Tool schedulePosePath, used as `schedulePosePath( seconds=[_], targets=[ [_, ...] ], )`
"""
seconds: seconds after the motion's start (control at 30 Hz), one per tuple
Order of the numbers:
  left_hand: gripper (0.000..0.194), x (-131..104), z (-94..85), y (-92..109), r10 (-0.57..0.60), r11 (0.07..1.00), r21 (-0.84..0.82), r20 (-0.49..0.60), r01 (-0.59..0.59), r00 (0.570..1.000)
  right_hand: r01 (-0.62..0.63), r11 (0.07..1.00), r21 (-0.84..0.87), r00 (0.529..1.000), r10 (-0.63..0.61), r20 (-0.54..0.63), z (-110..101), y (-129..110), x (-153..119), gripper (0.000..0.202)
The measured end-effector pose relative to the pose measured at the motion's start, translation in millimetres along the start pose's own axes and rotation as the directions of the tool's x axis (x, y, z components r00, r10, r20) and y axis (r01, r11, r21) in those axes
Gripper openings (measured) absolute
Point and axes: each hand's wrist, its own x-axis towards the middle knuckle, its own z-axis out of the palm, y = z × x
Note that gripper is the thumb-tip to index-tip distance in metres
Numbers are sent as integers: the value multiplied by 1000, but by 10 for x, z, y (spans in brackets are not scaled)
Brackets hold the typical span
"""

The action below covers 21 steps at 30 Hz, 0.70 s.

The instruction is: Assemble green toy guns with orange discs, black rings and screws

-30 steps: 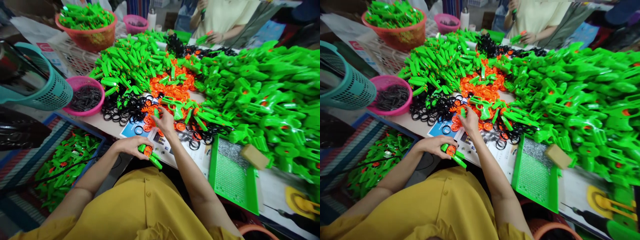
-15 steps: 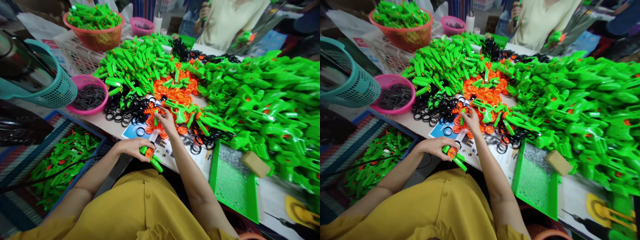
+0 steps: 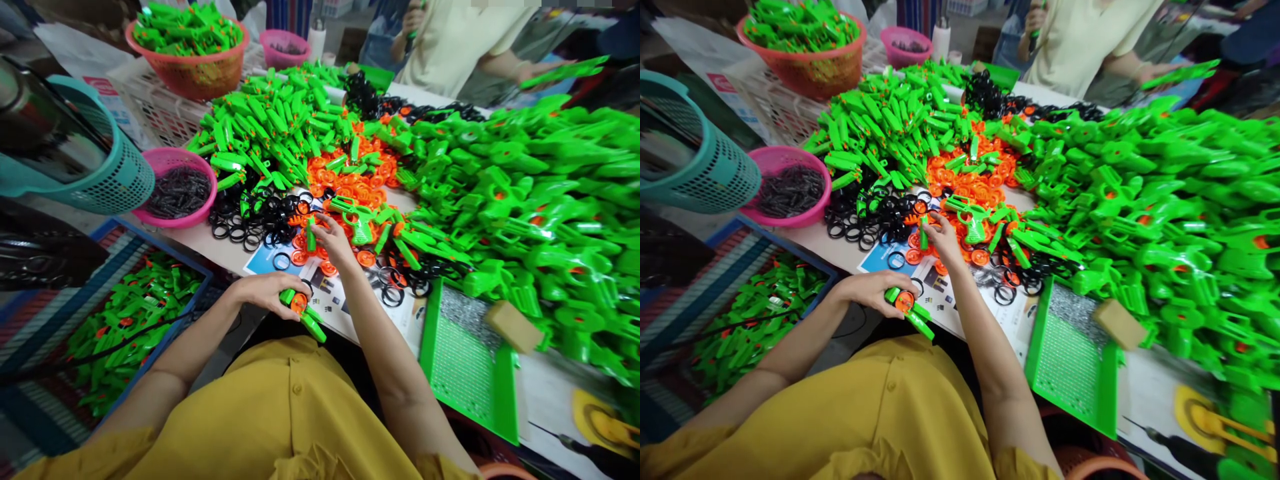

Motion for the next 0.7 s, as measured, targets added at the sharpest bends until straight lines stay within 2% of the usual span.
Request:
schedulePosePath(
  seconds=[0.23,0.4,0.53,0.63,0.7],
  targets=[
    [40,8,-4,-11,4,1000,11,1,-4,1000,35,993,-115,999,-32,29,-7,9,24,67],
    [40,9,-8,-6,9,1000,16,0,-9,1000,29,995,-99,996,-21,86,-36,18,9,70],
    [41,9,-14,-12,5,1000,6,10,-5,1000,92,978,-185,993,-76,93,-25,-4,27,62],
    [41,8,-16,-21,10,1000,-4,3,-10,1000,190,894,-405,980,-199,20,24,-68,78,53],
    [40,9,-17,-24,12,1000,-8,1,-12,1000,222,755,-617,950,-309,-37,69,-124,116,51]
  ],
)
